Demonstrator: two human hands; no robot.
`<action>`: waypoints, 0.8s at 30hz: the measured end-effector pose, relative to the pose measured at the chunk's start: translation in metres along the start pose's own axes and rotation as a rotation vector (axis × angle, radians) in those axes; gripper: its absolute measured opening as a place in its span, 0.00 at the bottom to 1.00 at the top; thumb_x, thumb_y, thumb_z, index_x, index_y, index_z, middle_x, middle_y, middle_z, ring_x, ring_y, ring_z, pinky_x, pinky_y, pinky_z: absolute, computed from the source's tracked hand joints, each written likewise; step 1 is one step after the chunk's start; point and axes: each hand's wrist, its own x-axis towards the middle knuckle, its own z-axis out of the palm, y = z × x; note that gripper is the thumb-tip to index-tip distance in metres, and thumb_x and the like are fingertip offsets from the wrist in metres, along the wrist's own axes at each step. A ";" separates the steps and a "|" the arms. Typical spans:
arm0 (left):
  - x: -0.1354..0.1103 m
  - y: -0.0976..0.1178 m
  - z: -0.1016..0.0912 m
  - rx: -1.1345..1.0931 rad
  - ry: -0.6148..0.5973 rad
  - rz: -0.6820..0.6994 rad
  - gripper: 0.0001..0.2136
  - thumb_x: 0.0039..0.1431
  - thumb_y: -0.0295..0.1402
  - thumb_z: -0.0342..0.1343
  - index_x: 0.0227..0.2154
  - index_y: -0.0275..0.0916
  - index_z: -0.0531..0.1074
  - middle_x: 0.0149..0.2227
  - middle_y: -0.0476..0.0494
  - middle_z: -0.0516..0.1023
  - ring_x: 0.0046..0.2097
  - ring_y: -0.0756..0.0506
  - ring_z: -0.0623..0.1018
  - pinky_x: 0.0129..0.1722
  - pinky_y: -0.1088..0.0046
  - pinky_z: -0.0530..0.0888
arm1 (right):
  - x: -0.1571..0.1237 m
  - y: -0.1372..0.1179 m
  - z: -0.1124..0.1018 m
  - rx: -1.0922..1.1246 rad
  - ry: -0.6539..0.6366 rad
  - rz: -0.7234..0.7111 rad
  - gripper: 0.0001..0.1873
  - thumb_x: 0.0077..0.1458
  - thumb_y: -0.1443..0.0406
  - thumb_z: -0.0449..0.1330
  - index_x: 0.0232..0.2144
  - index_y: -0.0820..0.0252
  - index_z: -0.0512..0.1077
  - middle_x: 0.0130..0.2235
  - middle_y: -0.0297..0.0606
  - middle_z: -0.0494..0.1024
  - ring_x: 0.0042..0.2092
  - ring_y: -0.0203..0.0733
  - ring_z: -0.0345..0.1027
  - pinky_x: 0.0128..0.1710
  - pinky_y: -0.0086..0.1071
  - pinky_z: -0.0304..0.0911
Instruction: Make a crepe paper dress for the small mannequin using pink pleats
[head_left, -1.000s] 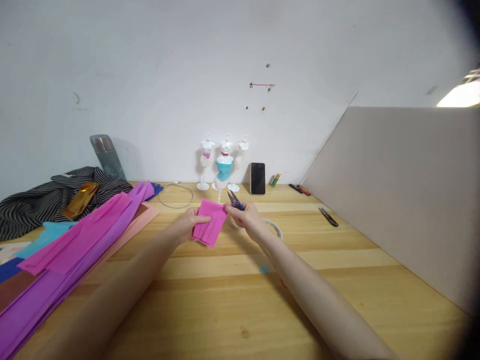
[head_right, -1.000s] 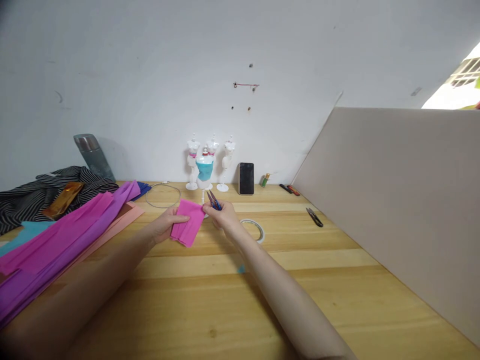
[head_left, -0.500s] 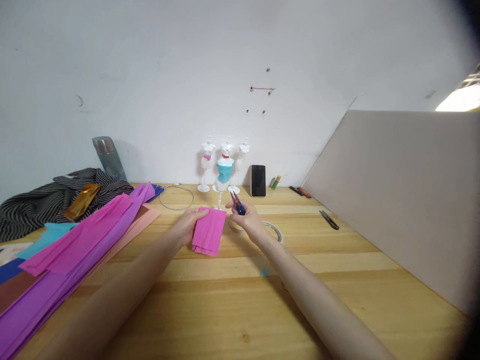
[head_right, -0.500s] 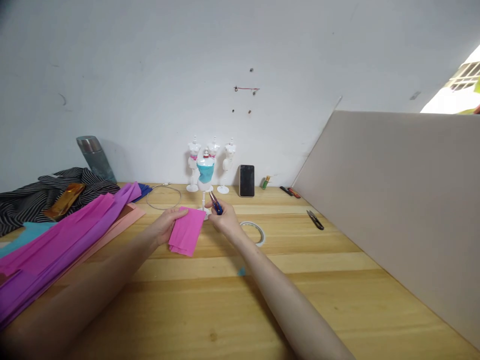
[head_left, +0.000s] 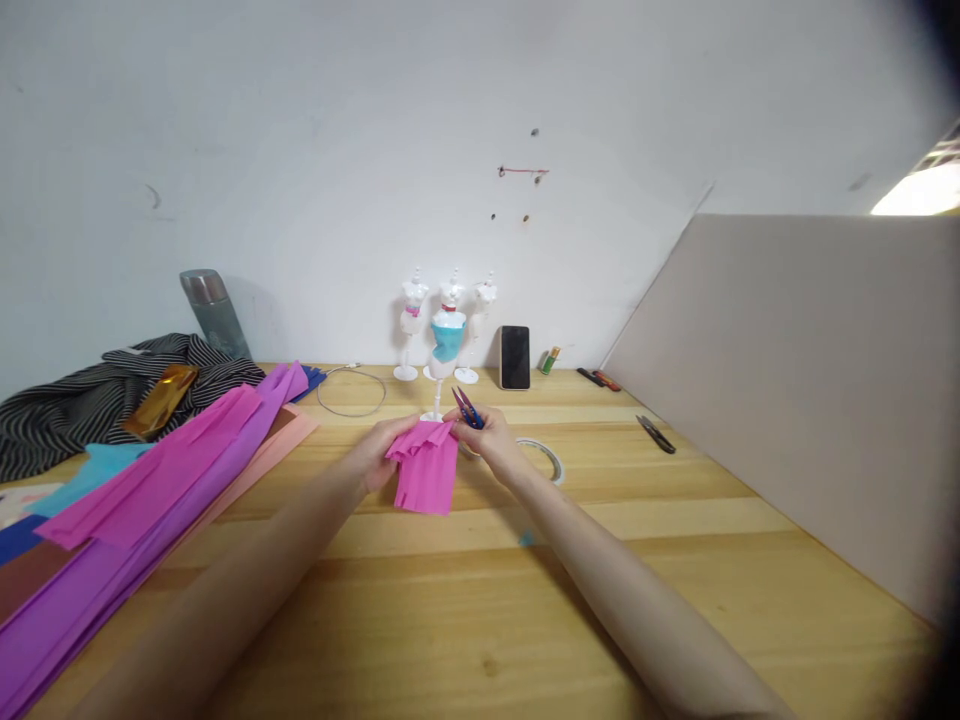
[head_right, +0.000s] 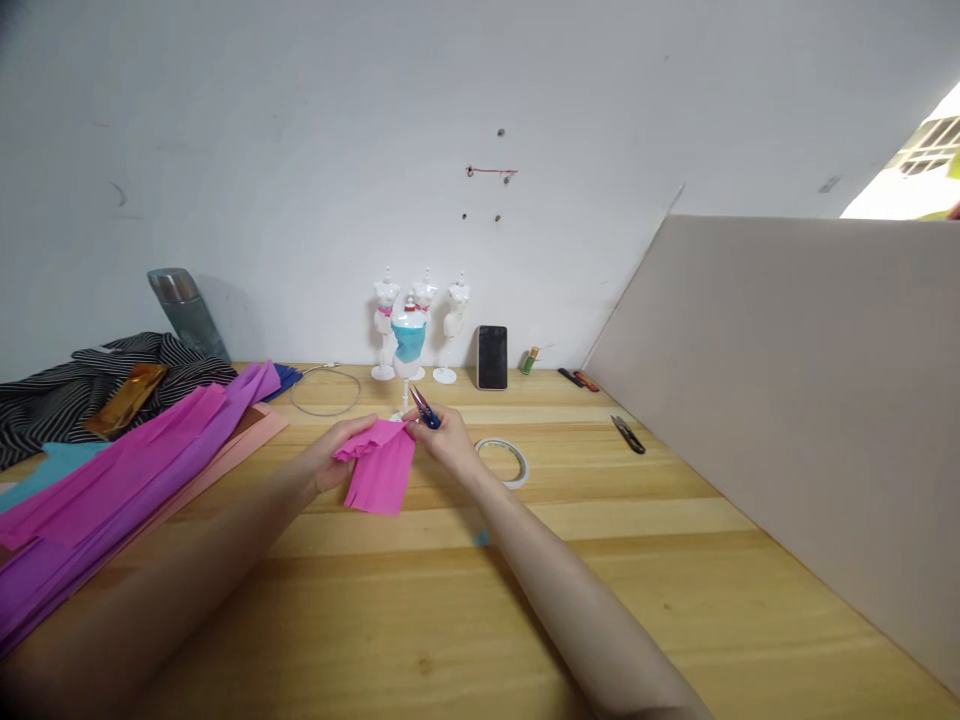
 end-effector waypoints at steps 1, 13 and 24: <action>0.001 0.000 0.000 -0.014 -0.011 0.002 0.10 0.56 0.35 0.58 0.33 0.32 0.77 0.32 0.40 0.81 0.35 0.45 0.79 0.39 0.71 0.72 | 0.000 0.000 0.000 0.003 0.004 -0.005 0.10 0.38 0.60 0.63 0.23 0.62 0.73 0.20 0.30 0.68 0.23 0.32 0.57 0.25 0.29 0.50; -0.001 0.011 -0.010 -0.029 -0.087 0.014 0.07 0.52 0.27 0.54 0.35 0.35 0.72 0.31 0.42 0.80 0.26 0.50 0.77 0.23 0.79 0.70 | -0.003 0.006 0.003 0.310 0.079 0.187 0.18 0.36 0.60 0.68 0.18 0.58 0.61 0.13 0.22 0.54 0.15 0.25 0.40 0.17 0.27 0.33; 0.000 -0.001 -0.003 0.131 0.026 0.129 0.14 0.42 0.32 0.68 0.34 0.31 0.78 0.34 0.37 0.82 0.33 0.45 0.79 0.32 0.73 0.73 | -0.008 -0.001 0.008 0.422 0.019 0.198 0.18 0.35 0.60 0.69 0.18 0.59 0.62 0.14 0.21 0.54 0.15 0.24 0.38 0.16 0.27 0.31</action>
